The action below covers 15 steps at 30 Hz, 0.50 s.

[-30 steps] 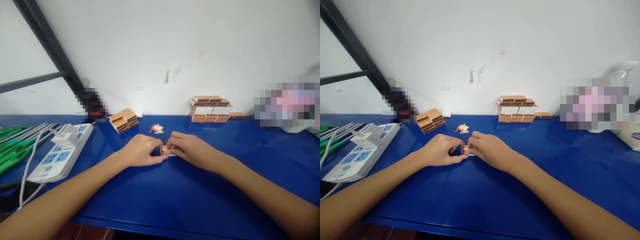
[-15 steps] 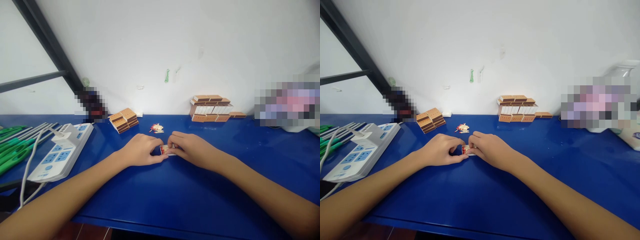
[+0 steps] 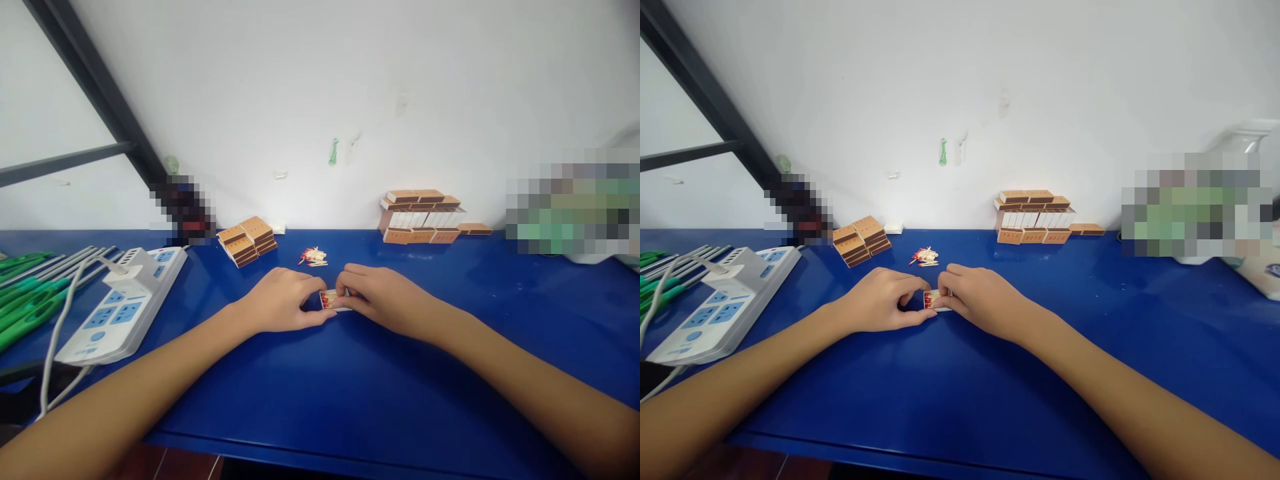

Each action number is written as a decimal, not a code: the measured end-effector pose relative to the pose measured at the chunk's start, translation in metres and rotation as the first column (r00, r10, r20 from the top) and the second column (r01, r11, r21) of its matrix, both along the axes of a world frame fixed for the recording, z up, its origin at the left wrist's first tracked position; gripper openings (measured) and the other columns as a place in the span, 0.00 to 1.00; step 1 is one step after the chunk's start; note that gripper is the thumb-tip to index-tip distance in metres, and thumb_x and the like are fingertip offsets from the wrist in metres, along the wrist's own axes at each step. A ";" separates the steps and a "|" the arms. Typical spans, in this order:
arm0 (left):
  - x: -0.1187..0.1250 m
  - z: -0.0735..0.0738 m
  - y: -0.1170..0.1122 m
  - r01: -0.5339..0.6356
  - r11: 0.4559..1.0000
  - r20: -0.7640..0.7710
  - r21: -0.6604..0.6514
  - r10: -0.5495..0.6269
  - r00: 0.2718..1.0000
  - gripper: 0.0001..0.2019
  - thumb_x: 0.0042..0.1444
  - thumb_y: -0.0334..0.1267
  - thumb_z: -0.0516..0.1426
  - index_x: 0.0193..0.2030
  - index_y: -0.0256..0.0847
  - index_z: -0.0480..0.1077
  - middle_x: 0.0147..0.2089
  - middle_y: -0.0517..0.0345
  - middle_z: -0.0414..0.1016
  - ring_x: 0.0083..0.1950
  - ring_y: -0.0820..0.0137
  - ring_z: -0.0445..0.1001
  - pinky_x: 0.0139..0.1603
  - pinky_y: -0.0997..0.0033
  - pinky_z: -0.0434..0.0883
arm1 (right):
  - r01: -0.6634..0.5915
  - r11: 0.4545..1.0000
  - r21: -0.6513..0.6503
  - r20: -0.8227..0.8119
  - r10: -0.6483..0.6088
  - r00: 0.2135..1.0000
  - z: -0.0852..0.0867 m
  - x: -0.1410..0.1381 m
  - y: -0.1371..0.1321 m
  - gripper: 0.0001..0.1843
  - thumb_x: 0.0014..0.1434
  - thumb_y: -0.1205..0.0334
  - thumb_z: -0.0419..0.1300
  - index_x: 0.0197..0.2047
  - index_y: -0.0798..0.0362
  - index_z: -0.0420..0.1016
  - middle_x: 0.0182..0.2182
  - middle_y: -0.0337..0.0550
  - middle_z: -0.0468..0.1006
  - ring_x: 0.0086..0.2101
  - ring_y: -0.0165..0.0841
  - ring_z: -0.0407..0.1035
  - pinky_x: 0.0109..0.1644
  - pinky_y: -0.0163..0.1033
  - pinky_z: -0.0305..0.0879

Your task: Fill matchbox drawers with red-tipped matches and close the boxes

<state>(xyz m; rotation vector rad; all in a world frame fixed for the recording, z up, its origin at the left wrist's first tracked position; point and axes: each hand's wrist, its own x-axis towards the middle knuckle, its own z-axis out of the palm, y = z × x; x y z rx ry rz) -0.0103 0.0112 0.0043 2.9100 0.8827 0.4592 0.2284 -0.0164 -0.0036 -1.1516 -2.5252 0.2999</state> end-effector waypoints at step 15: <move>0.000 0.002 -0.002 0.009 1.000 0.016 -0.024 -0.009 1.000 0.16 0.63 0.52 0.60 0.40 0.39 0.77 0.27 0.62 0.75 0.27 0.73 0.72 0.27 0.71 0.59 | 0.807 0.407 0.428 -0.709 -0.402 0.579 0.024 0.109 0.058 0.31 0.73 0.49 0.45 0.24 0.55 0.73 0.16 0.38 0.63 0.21 0.29 0.58 0.30 0.39 0.50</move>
